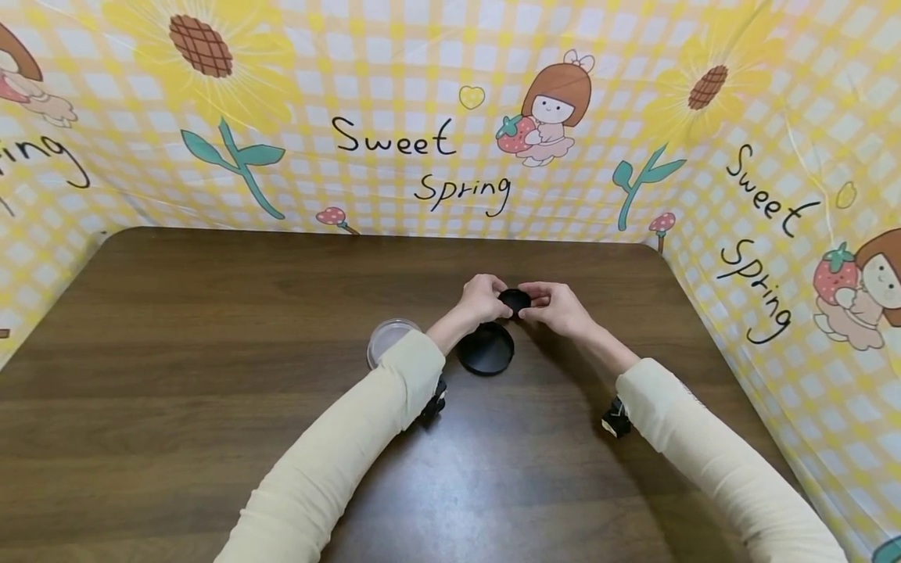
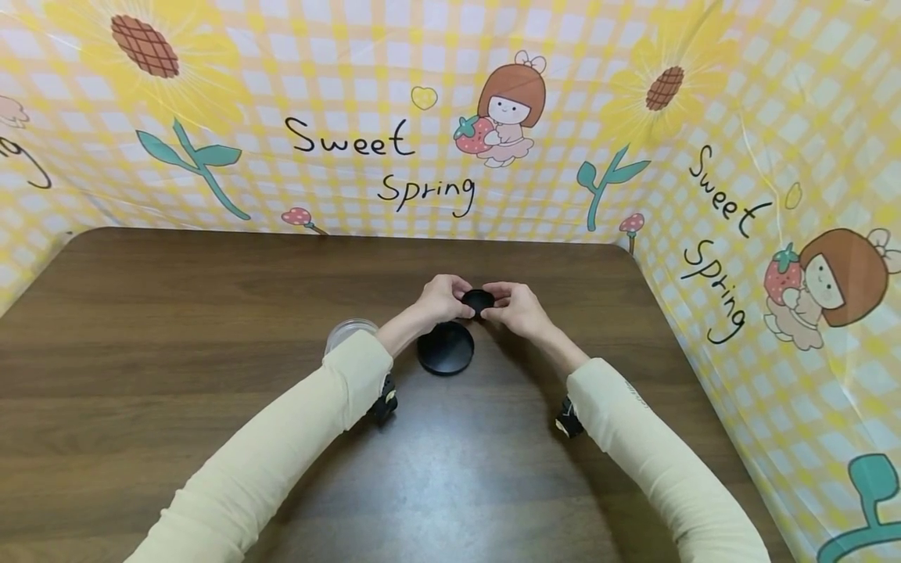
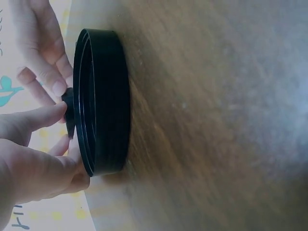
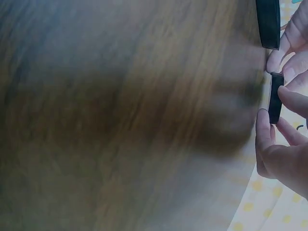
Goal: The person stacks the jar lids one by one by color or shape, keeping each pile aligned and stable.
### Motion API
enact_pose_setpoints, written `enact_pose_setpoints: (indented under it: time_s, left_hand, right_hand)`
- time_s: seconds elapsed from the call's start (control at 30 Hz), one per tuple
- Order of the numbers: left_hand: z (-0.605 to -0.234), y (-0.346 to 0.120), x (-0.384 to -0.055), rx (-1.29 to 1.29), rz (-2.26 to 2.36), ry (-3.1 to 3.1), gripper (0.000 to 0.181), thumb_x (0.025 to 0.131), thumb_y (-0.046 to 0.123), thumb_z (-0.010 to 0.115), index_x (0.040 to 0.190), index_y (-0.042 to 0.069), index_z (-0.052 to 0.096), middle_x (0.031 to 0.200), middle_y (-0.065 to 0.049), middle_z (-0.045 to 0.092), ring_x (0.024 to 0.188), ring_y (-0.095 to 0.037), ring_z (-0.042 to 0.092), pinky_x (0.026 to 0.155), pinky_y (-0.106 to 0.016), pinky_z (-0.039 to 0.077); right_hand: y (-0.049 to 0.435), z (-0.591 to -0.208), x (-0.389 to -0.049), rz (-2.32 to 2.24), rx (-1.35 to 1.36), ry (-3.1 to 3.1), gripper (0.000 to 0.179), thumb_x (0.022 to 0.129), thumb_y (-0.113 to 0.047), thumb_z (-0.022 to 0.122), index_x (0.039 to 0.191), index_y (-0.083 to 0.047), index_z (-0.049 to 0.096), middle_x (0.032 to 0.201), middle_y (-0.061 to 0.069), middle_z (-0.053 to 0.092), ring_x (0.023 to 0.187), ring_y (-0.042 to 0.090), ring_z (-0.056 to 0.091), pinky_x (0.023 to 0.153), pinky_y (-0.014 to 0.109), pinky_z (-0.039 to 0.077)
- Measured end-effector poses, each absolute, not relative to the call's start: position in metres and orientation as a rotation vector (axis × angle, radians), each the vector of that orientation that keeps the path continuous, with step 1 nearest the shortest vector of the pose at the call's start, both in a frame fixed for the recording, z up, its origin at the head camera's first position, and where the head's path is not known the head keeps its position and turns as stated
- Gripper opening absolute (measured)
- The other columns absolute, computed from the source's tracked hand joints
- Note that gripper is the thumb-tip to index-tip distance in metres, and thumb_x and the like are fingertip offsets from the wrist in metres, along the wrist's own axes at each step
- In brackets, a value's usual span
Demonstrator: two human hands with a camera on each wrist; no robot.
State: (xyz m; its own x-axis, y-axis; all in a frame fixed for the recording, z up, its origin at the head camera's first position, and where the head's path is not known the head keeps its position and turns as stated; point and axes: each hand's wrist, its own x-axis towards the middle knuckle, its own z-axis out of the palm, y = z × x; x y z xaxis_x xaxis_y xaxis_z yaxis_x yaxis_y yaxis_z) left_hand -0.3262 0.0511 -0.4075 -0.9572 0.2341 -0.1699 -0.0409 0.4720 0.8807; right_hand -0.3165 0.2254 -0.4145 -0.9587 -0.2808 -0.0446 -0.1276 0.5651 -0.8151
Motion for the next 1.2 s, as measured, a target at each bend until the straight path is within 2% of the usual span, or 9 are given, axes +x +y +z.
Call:
enact_pose_setpoints:
  time_s: [0.37,0.53,0.7,0.87,1.2]
  left_hand:
    - [-0.407,0.041,-0.324,0.171,1.513,2.459,0.041,0.077,0.000,0.078,0.115,-0.002,0.063,0.107,-0.015,0.064,0.103,-0.026,0.056,0.089,-0.035,0.046]
    - [-0.402,0.031,-0.321,0.223,1.478,2.455,0.045,0.079,0.000,0.077,0.121,0.000,0.061,0.106,-0.014,0.063,0.101,-0.025,0.056,0.088,-0.035,0.046]
    - [-0.392,0.022,-0.316,0.290,1.407,2.450,0.043,0.079,0.001,0.077,0.119,0.000,0.061,0.106,-0.015,0.061,0.099,-0.026,0.055,0.088,-0.037,0.046]
    - [-0.385,0.015,-0.309,0.357,1.307,2.465,0.041,0.079,0.003,0.077,0.116,-0.001,0.061,0.105,-0.014,0.062,0.098,-0.026,0.056,0.087,-0.036,0.046]
    - [-0.378,0.005,-0.285,0.599,1.021,2.629,0.038,0.077,0.007,0.080,0.109,-0.003,0.062,0.103,-0.014,0.063,0.102,-0.027,0.055,0.091,-0.035,0.044]
  right_hand:
    - [0.219,-0.408,-0.313,-1.405,-0.304,2.536,0.047,0.088,-0.001,0.068,0.132,0.005,0.054,0.127,0.022,0.056,0.106,0.033,0.056,0.084,0.033,0.047]
    - [0.215,-0.405,-0.310,-1.425,-0.346,2.499,0.048,0.089,-0.003,0.067,0.134,0.006,0.051,0.130,0.023,0.054,0.107,0.033,0.055,0.081,0.026,0.047]
    - [0.209,-0.402,-0.303,-1.446,-0.381,2.495,0.046,0.089,-0.001,0.068,0.132,0.006,0.052,0.127,0.023,0.055,0.104,0.031,0.056,0.078,0.022,0.047]
    - [0.205,-0.400,-0.293,-1.429,-0.440,2.507,0.046,0.087,0.000,0.069,0.130,0.006,0.054,0.122,0.022,0.058,0.099,0.030,0.058,0.077,0.023,0.048]
    - [0.195,-0.402,-0.267,-1.374,-0.563,2.592,0.044,0.083,0.000,0.074,0.123,0.008,0.059,0.112,0.021,0.063,0.094,0.029,0.062,0.079,0.033,0.051]
